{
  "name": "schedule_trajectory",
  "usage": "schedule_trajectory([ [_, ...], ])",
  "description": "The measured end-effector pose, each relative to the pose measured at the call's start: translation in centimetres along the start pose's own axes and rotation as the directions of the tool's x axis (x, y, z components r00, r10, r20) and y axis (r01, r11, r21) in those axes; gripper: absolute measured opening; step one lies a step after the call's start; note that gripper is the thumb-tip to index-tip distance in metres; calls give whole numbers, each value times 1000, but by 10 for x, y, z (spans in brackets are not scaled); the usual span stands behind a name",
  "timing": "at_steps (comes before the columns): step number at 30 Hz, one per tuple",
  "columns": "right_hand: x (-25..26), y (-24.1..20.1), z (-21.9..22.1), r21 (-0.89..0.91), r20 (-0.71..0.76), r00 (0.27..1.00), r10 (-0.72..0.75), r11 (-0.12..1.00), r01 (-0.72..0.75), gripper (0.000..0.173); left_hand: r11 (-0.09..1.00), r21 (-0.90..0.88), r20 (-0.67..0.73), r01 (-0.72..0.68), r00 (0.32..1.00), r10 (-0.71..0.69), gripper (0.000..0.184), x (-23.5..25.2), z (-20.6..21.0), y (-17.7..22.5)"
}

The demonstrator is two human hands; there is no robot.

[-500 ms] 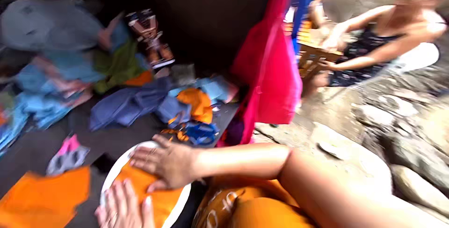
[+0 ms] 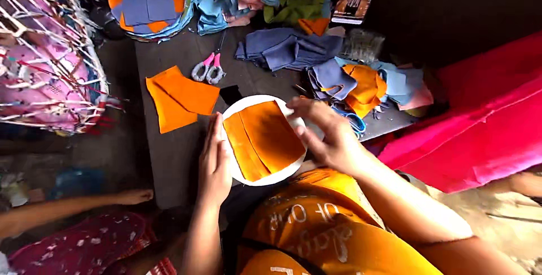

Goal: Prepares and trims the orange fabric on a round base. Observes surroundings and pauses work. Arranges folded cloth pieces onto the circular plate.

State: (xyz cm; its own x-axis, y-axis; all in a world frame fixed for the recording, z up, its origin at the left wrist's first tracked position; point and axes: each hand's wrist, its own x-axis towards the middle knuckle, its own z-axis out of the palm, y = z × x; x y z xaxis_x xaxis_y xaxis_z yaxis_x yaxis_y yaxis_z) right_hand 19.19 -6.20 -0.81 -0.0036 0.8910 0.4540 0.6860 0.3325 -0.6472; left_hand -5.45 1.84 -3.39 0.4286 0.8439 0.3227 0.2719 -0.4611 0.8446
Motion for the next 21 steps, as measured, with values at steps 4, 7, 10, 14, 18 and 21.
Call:
schedule_trajectory([
  [4, -27, -18, 33, -157, 96, 990, -99, 981, 114, 32, 937, 348, 98, -13, 995, -23, 56, 2, 6, 7],
  [7, -35, -23, 47, -301, 80, 985, -154, 938, 171, 35, 899, 438, 148, -21, 988, -49, 55, 3, 9, 9],
  [10, -35, -22, 54, -332, 74, 986, -148, 929, 164, 27, 886, 463, 187, -37, 981, -57, 54, 5, 9, 9],
  [14, -33, -19, 56, -235, 57, 992, -113, 964, 123, 19, 851, 521, 225, -62, 972, -67, 53, 6, 10, 10],
  [18, -26, -18, 40, -63, 37, 999, -10, 998, 12, 22, 856, 510, 226, -83, 973, -40, 53, 6, 10, 8],
  [21, -25, -21, 35, -139, 77, 997, -21, 990, 32, 33, 859, 506, 228, -82, 973, -41, 53, 7, 9, 9],
])
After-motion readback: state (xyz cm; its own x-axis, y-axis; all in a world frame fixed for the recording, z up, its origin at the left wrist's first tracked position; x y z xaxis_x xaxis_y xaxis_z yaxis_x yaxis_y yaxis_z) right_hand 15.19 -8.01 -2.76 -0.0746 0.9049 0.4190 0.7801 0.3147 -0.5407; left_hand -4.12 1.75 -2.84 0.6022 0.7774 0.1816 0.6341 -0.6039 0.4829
